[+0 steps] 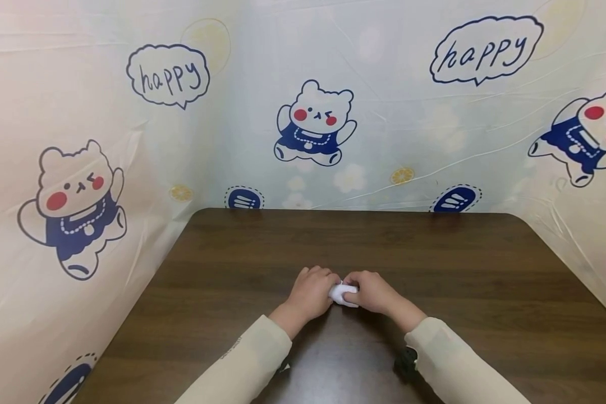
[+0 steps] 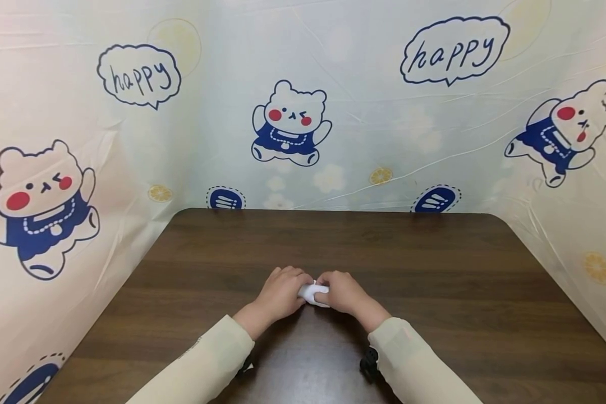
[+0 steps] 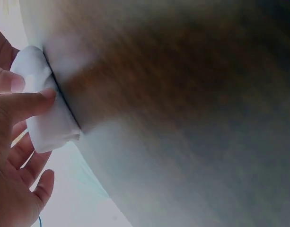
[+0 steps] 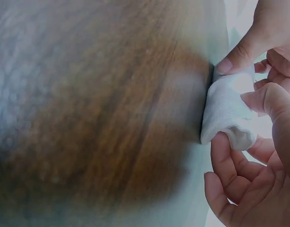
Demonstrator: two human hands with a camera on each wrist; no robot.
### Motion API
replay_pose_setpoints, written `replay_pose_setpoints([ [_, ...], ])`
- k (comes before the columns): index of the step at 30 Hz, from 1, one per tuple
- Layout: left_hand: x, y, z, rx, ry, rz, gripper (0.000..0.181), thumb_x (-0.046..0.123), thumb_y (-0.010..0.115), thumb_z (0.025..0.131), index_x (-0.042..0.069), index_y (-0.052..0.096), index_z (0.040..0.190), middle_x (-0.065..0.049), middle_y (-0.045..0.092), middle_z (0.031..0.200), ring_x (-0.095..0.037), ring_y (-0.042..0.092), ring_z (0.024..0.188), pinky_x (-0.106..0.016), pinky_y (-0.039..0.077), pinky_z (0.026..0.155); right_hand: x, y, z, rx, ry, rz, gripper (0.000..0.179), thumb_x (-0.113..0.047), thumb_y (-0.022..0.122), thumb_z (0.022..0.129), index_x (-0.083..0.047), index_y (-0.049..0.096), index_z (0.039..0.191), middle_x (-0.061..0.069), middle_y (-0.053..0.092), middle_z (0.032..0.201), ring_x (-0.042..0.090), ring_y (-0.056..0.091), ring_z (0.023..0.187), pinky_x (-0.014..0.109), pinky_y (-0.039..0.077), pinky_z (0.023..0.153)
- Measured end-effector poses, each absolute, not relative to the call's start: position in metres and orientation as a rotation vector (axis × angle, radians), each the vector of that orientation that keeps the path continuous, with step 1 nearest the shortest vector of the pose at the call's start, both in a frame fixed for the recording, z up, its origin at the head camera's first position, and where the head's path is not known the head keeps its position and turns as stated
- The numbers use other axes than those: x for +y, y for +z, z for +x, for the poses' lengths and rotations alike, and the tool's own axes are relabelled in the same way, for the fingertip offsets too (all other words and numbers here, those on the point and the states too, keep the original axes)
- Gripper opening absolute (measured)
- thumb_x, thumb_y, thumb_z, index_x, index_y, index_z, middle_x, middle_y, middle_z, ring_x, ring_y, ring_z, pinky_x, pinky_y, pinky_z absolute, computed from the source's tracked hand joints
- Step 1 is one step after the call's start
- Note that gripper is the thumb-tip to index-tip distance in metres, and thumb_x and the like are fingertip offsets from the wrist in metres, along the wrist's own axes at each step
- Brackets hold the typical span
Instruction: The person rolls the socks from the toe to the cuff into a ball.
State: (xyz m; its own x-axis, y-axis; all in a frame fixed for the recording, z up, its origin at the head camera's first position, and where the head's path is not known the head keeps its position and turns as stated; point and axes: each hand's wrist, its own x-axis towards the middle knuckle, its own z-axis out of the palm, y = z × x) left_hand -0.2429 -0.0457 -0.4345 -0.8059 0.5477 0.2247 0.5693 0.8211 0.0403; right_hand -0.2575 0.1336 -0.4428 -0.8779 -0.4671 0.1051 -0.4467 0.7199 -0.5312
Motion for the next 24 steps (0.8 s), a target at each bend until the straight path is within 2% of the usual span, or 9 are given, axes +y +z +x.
replay_pose_setpoints([
  [7, -0.0451, -0.4347, -0.2464, -2.830, -0.115, -0.874, 0.033, 0.024, 0.081, 0.073, 0.020, 0.070, 0.104, 0.005, 0.067, 0.096, -0.016, 0.058, 0.088, -0.034, 0.040, 0.077, 0.1330, -0.4409, -0.2556, 2.861, -0.904, -0.732, 0.014, -0.018, 0.072, 0.082, -0.008, 0.067, 0.091, -0.003, 0.064, 0.082, 0.011, 0.054, 0.068, 0.031, 0.046, 0.066],
  [16, -0.0467, -0.4346, -0.2470, -2.799, -0.093, -0.883, 0.031, 0.027, 0.082, 0.071, 0.021, 0.071, 0.100, 0.007, 0.068, 0.092, -0.014, 0.058, 0.084, -0.032, 0.037, 0.073, 0.1351, -0.4383, -0.2531, 2.791, -1.000, -0.692, 0.018, -0.019, 0.071, 0.083, -0.007, 0.065, 0.096, -0.003, 0.061, 0.083, 0.011, 0.053, 0.069, 0.031, 0.045, 0.065],
  [24, -0.0497, -0.4330, -0.2465, -2.740, -0.122, -0.894, 0.028, 0.025, 0.079, 0.072, 0.020, 0.071, 0.097, 0.007, 0.068, 0.091, -0.014, 0.058, 0.081, -0.029, 0.034, 0.067, 0.1393, -0.4378, -0.2525, 2.746, -1.099, -0.604, 0.042, -0.025, 0.072, 0.082, 0.001, 0.059, 0.112, 0.003, 0.061, 0.088, 0.014, 0.054, 0.075, 0.032, 0.046, 0.068],
])
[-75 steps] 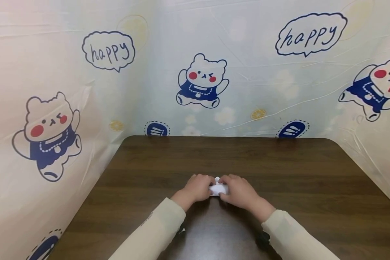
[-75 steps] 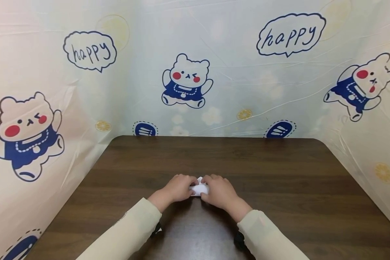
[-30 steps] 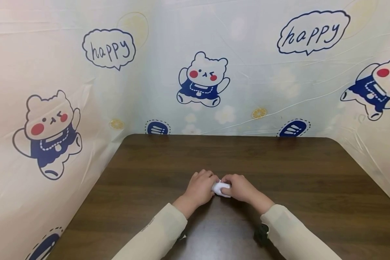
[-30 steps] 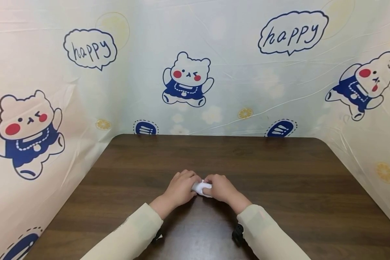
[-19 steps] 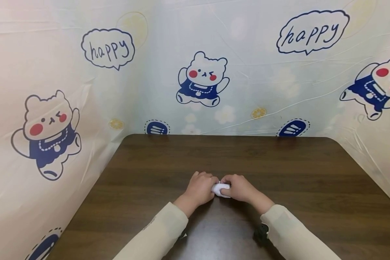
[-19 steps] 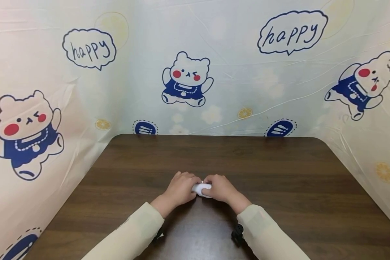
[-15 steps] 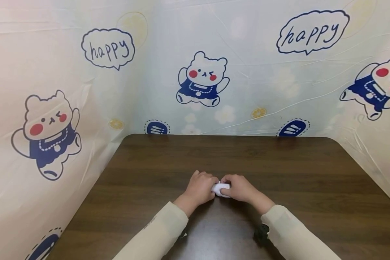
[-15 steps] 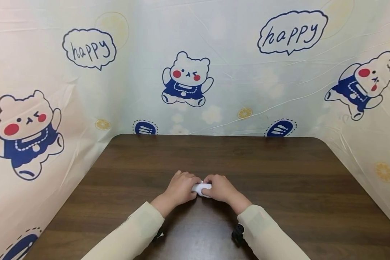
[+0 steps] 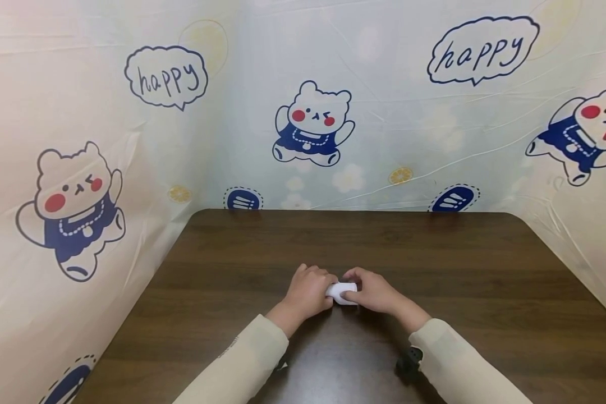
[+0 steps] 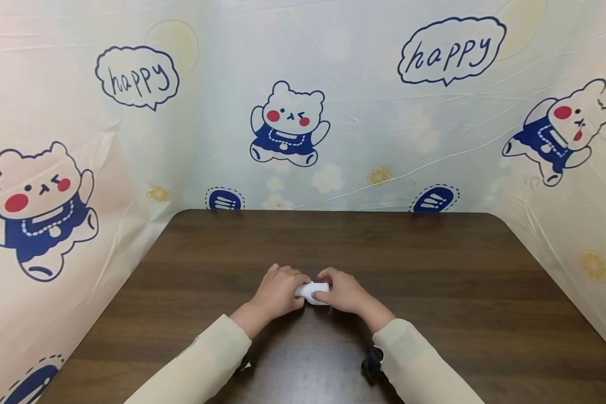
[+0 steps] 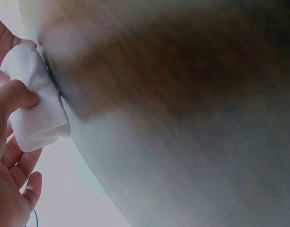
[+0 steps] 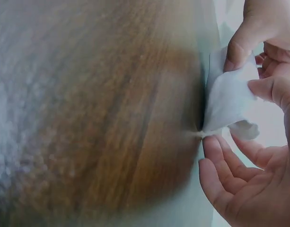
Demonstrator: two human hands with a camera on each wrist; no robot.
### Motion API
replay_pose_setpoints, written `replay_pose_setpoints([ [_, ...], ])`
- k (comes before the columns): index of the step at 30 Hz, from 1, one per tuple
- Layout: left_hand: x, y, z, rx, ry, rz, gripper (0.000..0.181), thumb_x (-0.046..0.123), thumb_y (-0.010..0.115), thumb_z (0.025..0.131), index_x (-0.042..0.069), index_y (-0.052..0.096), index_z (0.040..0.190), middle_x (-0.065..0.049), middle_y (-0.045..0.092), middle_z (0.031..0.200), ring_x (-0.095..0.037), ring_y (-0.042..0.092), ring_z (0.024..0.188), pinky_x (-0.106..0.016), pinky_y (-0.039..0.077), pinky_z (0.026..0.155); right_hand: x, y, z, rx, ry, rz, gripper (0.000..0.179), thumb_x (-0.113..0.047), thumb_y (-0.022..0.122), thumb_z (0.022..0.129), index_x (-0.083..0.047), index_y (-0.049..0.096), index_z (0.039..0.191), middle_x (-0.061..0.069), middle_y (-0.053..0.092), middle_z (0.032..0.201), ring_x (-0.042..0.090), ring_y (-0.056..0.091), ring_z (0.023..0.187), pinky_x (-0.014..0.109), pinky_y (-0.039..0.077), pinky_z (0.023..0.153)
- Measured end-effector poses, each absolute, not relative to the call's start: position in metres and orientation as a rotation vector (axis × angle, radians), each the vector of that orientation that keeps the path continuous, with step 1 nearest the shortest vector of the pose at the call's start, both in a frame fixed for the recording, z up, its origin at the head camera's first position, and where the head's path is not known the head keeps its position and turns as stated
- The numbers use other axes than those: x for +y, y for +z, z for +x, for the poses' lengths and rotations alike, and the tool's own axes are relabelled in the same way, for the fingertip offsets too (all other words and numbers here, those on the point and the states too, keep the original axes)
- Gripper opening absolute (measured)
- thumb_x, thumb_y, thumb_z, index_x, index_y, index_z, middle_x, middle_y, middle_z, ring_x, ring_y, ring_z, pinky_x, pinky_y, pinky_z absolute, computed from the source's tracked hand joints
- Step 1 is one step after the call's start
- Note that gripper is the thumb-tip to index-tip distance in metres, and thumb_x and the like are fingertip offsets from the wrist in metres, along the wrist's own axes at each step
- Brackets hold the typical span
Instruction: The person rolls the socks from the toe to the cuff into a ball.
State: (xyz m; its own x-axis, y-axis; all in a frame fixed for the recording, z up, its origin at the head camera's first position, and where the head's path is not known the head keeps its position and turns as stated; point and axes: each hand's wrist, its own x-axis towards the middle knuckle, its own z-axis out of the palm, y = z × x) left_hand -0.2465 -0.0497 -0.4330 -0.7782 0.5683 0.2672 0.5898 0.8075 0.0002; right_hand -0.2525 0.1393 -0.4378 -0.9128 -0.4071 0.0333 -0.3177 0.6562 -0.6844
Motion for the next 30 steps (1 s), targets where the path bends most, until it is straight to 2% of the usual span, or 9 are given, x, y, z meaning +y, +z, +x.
replay_pose_setpoints([
  [4, -0.052, -0.432, -0.246, -2.676, -0.154, -0.887, 0.028, 0.024, 0.077, 0.072, 0.019, 0.070, 0.099, 0.007, 0.068, 0.092, -0.014, 0.058, 0.081, -0.029, 0.034, 0.067, 0.141, -0.436, -0.254, 2.679, -1.167, -0.520, 0.051, -0.031, 0.072, 0.084, 0.003, 0.058, 0.119, 0.004, 0.062, 0.091, 0.015, 0.055, 0.078, 0.033, 0.046, 0.070],
  [9, -0.054, -0.430, -0.247, -2.596, -0.192, -0.869, 0.029, 0.024, 0.078, 0.071, 0.018, 0.070, 0.099, 0.006, 0.069, 0.093, -0.014, 0.059, 0.082, -0.030, 0.035, 0.066, 0.142, -0.437, -0.254, 2.521, -1.294, -0.382, 0.055, -0.035, 0.070, 0.086, 0.006, 0.054, 0.119, 0.007, 0.063, 0.088, 0.017, 0.061, 0.071, 0.033, 0.050, 0.063],
  [11, -0.054, -0.428, -0.247, -2.565, -0.213, -0.861, 0.029, 0.024, 0.078, 0.071, 0.017, 0.071, 0.098, 0.005, 0.069, 0.094, -0.014, 0.059, 0.082, -0.031, 0.036, 0.066, 0.142, -0.437, -0.252, 2.420, -1.354, -0.321, 0.057, -0.038, 0.067, 0.088, 0.007, 0.051, 0.118, 0.009, 0.063, 0.087, 0.020, 0.064, 0.068, 0.034, 0.052, 0.060],
  [16, -0.054, -0.423, -0.246, -2.506, -0.268, -0.854, 0.030, 0.022, 0.079, 0.070, 0.015, 0.071, 0.098, 0.004, 0.069, 0.095, -0.015, 0.060, 0.083, -0.031, 0.037, 0.066, 0.142, -0.437, -0.249, 2.212, -1.467, -0.282, 0.060, -0.044, 0.056, 0.094, 0.008, 0.044, 0.121, 0.014, 0.066, 0.089, 0.026, 0.068, 0.075, 0.038, 0.054, 0.063],
  [19, -0.054, -0.421, -0.245, -2.506, -0.281, -0.854, 0.030, 0.022, 0.078, 0.070, 0.015, 0.071, 0.098, 0.004, 0.069, 0.095, -0.015, 0.060, 0.083, -0.031, 0.037, 0.067, 0.142, -0.438, -0.250, 2.110, -1.548, -0.303, 0.061, -0.042, 0.054, 0.096, 0.009, 0.039, 0.125, 0.017, 0.066, 0.094, 0.028, 0.068, 0.080, 0.039, 0.054, 0.067],
  [23, -0.054, -0.419, -0.242, -2.542, -0.293, -0.871, 0.030, 0.022, 0.077, 0.072, 0.016, 0.071, 0.101, 0.004, 0.069, 0.097, -0.015, 0.060, 0.086, -0.031, 0.038, 0.068, 0.142, -0.438, -0.251, 2.034, -1.669, -0.314, 0.062, -0.035, 0.060, 0.094, 0.010, 0.037, 0.129, 0.020, 0.061, 0.105, 0.029, 0.067, 0.088, 0.040, 0.054, 0.074],
  [30, -0.054, -0.420, -0.239, -2.573, -0.319, -0.945, 0.033, 0.024, 0.076, 0.075, 0.017, 0.070, 0.107, 0.003, 0.068, 0.100, -0.015, 0.059, 0.091, -0.032, 0.039, 0.073, 0.140, -0.435, -0.253, 2.113, -1.722, -0.285, 0.058, -0.028, 0.067, 0.090, 0.011, 0.048, 0.128, 0.018, 0.059, 0.106, 0.021, 0.061, 0.086, 0.036, 0.054, 0.074],
])
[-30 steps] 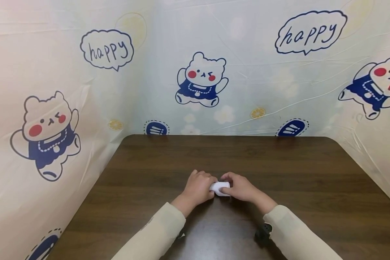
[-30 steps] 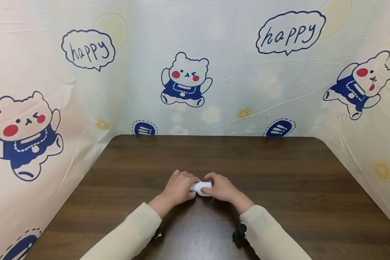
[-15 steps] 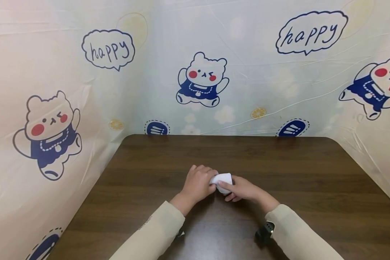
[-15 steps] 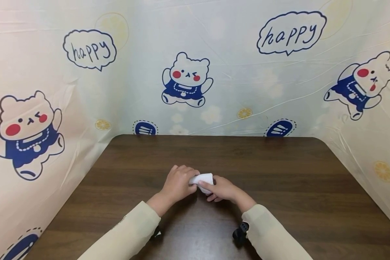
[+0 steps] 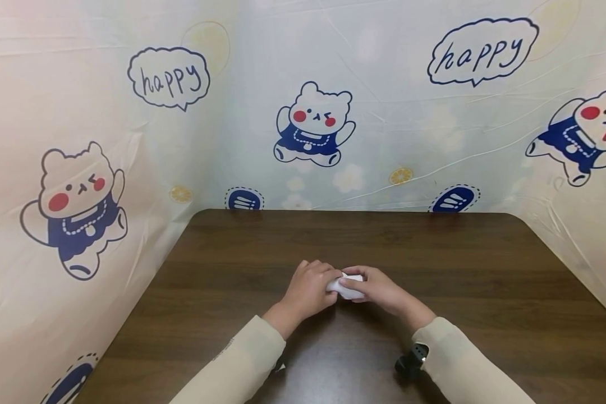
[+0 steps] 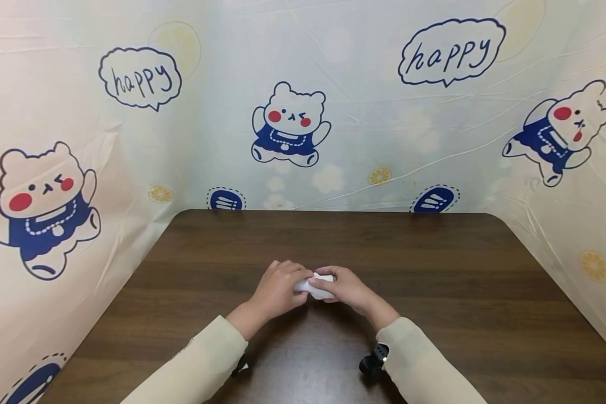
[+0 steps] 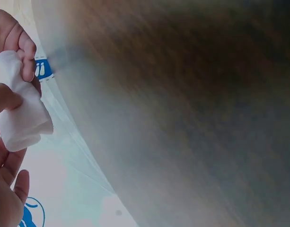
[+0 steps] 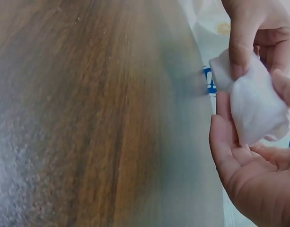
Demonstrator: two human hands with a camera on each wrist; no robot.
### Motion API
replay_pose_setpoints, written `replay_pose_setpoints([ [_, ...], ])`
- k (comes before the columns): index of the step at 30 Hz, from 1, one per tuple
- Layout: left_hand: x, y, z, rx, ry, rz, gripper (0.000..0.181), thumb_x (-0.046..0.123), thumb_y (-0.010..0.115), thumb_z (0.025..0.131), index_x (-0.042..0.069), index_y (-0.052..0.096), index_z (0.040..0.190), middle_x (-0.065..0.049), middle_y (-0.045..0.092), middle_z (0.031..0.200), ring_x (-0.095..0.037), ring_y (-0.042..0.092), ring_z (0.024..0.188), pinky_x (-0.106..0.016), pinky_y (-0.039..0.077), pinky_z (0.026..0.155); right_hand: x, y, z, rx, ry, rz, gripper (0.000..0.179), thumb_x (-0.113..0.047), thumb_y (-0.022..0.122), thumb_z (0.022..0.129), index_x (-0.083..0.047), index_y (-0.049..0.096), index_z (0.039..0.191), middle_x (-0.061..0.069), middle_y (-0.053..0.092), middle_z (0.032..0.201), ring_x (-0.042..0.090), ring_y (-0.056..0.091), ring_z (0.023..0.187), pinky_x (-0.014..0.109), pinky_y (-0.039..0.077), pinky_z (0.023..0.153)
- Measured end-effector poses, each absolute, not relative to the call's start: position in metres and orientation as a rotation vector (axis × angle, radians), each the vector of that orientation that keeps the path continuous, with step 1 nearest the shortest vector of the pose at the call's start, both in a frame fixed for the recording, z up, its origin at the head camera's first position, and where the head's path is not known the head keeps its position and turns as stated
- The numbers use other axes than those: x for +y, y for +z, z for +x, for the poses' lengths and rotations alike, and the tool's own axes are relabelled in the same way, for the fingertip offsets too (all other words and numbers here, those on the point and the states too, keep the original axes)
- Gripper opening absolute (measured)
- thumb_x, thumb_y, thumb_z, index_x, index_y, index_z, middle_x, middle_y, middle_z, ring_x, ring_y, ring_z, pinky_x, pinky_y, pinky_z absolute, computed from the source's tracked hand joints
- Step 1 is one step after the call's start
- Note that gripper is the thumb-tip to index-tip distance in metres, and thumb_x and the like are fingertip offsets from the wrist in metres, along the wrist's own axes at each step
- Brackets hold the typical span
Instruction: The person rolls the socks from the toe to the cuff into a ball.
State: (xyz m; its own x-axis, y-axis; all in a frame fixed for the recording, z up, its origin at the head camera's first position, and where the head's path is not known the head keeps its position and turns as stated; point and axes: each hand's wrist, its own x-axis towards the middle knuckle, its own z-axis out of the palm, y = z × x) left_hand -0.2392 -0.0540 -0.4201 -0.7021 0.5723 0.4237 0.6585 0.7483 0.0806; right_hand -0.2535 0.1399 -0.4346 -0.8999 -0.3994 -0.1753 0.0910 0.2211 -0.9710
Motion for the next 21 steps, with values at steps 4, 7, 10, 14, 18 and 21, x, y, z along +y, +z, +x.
replay_pose_setpoints([
  [4, -0.055, -0.422, -0.239, -2.593, -0.375, -0.943, 0.033, 0.022, 0.077, 0.076, 0.017, 0.070, 0.108, 0.003, 0.067, 0.102, -0.016, 0.058, 0.094, -0.033, 0.040, 0.076, 0.139, -0.433, -0.253, 2.255, -1.674, -0.318, 0.047, -0.025, 0.071, 0.087, 0.009, 0.059, 0.118, 0.013, 0.063, 0.099, 0.018, 0.059, 0.081, 0.031, 0.052, 0.069],
  [7, -0.055, -0.424, -0.240, -2.626, -0.466, -0.897, 0.033, 0.024, 0.078, 0.078, 0.017, 0.070, 0.109, 0.003, 0.066, 0.104, -0.017, 0.056, 0.098, -0.034, 0.040, 0.078, 0.137, -0.430, -0.252, 2.413, -1.619, -0.317, 0.041, -0.026, 0.074, 0.084, 0.003, 0.066, 0.111, 0.008, 0.065, 0.094, 0.018, 0.057, 0.078, 0.030, 0.048, 0.066],
  [10, -0.054, -0.424, -0.240, -2.635, -0.629, -0.793, 0.037, 0.023, 0.081, 0.077, 0.016, 0.069, 0.111, 0.000, 0.064, 0.107, -0.019, 0.054, 0.100, -0.037, 0.041, 0.082, 0.136, -0.427, -0.251, 2.548, -1.586, -0.327, 0.036, -0.025, 0.077, 0.081, -0.002, 0.069, 0.107, 0.005, 0.066, 0.091, 0.018, 0.056, 0.076, 0.030, 0.047, 0.064],
  [14, -0.055, -0.425, -0.239, -2.572, -0.914, -0.600, 0.048, 0.018, 0.082, 0.074, 0.010, 0.064, 0.118, -0.008, 0.059, 0.111, -0.025, 0.053, 0.102, -0.042, 0.043, 0.086, 0.135, -0.422, -0.251, 2.725, -1.532, -0.399, 0.033, -0.022, 0.079, 0.079, -0.004, 0.070, 0.106, 0.007, 0.068, 0.094, 0.018, 0.056, 0.074, 0.030, 0.046, 0.062],
  [18, -0.053, -0.425, -0.238, -2.527, -1.270, -0.394, 0.051, 0.015, 0.077, 0.080, 0.001, 0.056, 0.124, -0.012, 0.058, 0.112, -0.027, 0.058, 0.101, -0.041, 0.047, 0.085, 0.135, -0.417, -0.251, 2.933, -1.433, -0.471, 0.037, -0.021, 0.080, 0.078, -0.006, 0.069, 0.110, 0.009, 0.068, 0.102, 0.018, 0.058, 0.076, 0.032, 0.048, 0.064],
  [21, -0.049, -0.420, -0.235, -2.527, -1.559, -0.239, 0.046, 0.018, 0.071, 0.086, -0.003, 0.055, 0.124, -0.014, 0.064, 0.108, -0.026, 0.063, 0.097, -0.040, 0.050, 0.083, 0.134, -0.414, -0.250, 3.083, -1.351, -0.573, 0.040, -0.022, 0.080, 0.078, -0.006, 0.068, 0.113, 0.011, 0.067, 0.106, 0.019, 0.059, 0.079, 0.034, 0.049, 0.066],
])
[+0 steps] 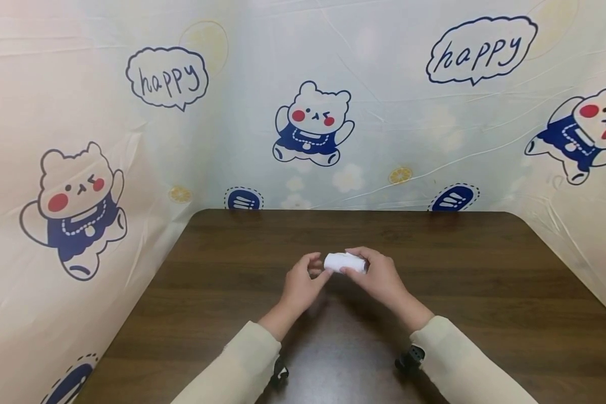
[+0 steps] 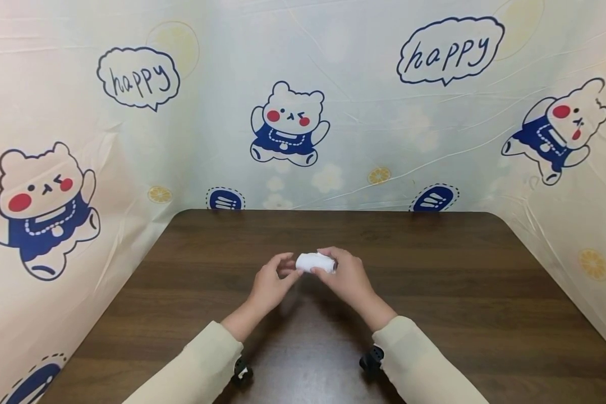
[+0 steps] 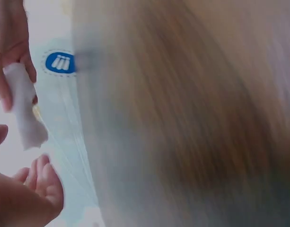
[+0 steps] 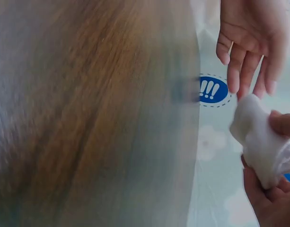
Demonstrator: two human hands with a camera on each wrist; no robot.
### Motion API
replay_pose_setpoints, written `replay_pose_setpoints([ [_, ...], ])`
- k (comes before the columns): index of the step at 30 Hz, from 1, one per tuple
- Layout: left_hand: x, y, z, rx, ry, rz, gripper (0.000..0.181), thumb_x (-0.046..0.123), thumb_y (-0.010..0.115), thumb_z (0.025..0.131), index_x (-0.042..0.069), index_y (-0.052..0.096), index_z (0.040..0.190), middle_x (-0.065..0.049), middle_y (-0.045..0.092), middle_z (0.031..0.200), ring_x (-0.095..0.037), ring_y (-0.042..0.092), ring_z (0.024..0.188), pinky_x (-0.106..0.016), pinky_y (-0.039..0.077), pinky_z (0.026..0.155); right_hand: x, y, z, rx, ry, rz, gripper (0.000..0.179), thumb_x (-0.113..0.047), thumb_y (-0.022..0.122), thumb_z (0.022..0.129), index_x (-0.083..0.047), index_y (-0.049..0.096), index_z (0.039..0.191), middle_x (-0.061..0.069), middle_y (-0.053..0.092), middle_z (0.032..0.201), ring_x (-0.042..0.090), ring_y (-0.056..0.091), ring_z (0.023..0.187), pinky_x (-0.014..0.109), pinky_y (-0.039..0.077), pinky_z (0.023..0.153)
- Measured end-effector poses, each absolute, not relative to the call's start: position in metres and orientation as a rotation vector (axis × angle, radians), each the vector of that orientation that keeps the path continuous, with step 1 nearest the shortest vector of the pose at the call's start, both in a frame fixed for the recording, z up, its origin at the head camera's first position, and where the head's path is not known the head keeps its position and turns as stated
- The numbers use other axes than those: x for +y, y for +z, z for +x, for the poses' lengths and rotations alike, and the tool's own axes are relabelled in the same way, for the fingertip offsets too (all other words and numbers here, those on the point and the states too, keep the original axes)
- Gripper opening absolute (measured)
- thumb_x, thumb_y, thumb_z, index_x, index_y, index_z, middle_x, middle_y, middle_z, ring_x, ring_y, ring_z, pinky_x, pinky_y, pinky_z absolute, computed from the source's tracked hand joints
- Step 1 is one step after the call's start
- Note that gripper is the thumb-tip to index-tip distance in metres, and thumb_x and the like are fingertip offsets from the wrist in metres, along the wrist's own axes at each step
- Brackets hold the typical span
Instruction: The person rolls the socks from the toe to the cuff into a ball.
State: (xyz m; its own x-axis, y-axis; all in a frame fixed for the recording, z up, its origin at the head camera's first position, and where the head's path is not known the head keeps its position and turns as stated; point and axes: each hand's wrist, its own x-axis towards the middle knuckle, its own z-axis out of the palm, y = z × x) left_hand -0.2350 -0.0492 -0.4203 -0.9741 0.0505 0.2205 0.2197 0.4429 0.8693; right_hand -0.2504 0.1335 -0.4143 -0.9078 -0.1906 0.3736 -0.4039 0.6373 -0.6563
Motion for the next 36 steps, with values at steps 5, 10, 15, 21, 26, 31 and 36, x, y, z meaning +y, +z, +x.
replay_pose_setpoints([
  [5, -0.040, -0.413, -0.228, -2.468, -2.084, -0.069, 0.043, 0.026, 0.061, 0.094, -0.006, 0.057, 0.122, -0.018, 0.067, 0.107, -0.026, 0.066, 0.095, -0.043, 0.050, 0.081, 0.129, -0.408, -0.246, -2.448, 0.899, 0.605, 0.043, -0.019, 0.081, 0.076, -0.006, 0.067, 0.115, 0.011, 0.065, 0.109, 0.023, 0.061, 0.086, 0.037, 0.050, 0.068],
  [10, -0.033, -0.407, -0.224, -2.252, -2.522, 0.074, 0.043, 0.028, 0.054, 0.098, -0.007, 0.055, 0.123, -0.019, 0.065, 0.112, -0.028, 0.065, 0.099, -0.039, 0.051, 0.080, 0.127, -0.408, -0.243, -2.333, 0.731, 0.679, 0.048, -0.013, 0.084, 0.072, -0.007, 0.065, 0.115, 0.010, 0.063, 0.111, 0.025, 0.063, 0.093, 0.039, 0.052, 0.071],
  [15, -0.029, -0.401, -0.224, -2.081, -2.662, 0.119, 0.039, 0.023, 0.048, 0.100, -0.010, 0.054, 0.119, -0.011, 0.067, 0.100, -0.023, 0.065, 0.094, -0.033, 0.051, 0.078, 0.126, -0.407, -0.240, -2.235, 0.681, 0.742, 0.050, -0.010, 0.086, 0.068, -0.007, 0.064, 0.113, 0.009, 0.061, 0.111, 0.027, 0.064, 0.092, 0.040, 0.053, 0.069],
  [21, -0.029, -0.396, -0.226, -1.990, -2.691, 0.117, 0.038, 0.022, 0.046, 0.101, -0.012, 0.054, 0.116, -0.006, 0.064, 0.088, -0.013, 0.064, 0.078, -0.032, 0.051, 0.078, 0.126, -0.409, -0.236, -2.206, 0.637, 0.798, 0.054, -0.008, 0.087, 0.067, -0.006, 0.062, 0.114, 0.011, 0.058, 0.115, 0.027, 0.063, 0.094, 0.039, 0.054, 0.073],
  [26, -0.033, -0.391, -0.230, -2.019, -2.687, 0.072, 0.043, 0.028, 0.050, 0.099, -0.010, 0.055, 0.118, -0.006, 0.066, 0.089, -0.012, 0.063, 0.074, -0.033, 0.051, 0.078, 0.125, -0.411, -0.231, -2.208, 0.581, 0.858, 0.056, -0.006, 0.087, 0.066, -0.008, 0.061, 0.116, 0.013, 0.055, 0.118, 0.028, 0.061, 0.099, 0.040, 0.052, 0.080],
  [31, -0.035, -0.387, -0.233, -2.110, -2.626, 0.038, 0.044, 0.030, 0.052, 0.098, -0.009, 0.056, 0.119, -0.012, 0.068, 0.099, -0.015, 0.065, 0.083, -0.031, 0.051, 0.078, 0.124, -0.415, -0.229, -2.200, 0.544, 0.918, 0.060, -0.005, 0.087, 0.065, -0.009, 0.060, 0.119, 0.013, 0.055, 0.119, 0.028, 0.059, 0.103, 0.040, 0.050, 0.084],
  [36, -0.033, -0.385, -0.236, -2.130, -2.623, 0.028, 0.044, 0.027, 0.056, 0.097, -0.010, 0.054, 0.121, -0.012, 0.066, 0.100, -0.017, 0.064, 0.087, -0.036, 0.050, 0.084, 0.124, -0.418, -0.227, -2.159, 0.497, 0.985, 0.057, -0.006, 0.086, 0.067, -0.007, 0.062, 0.119, 0.013, 0.055, 0.120, 0.027, 0.058, 0.105, 0.038, 0.050, 0.085],
])
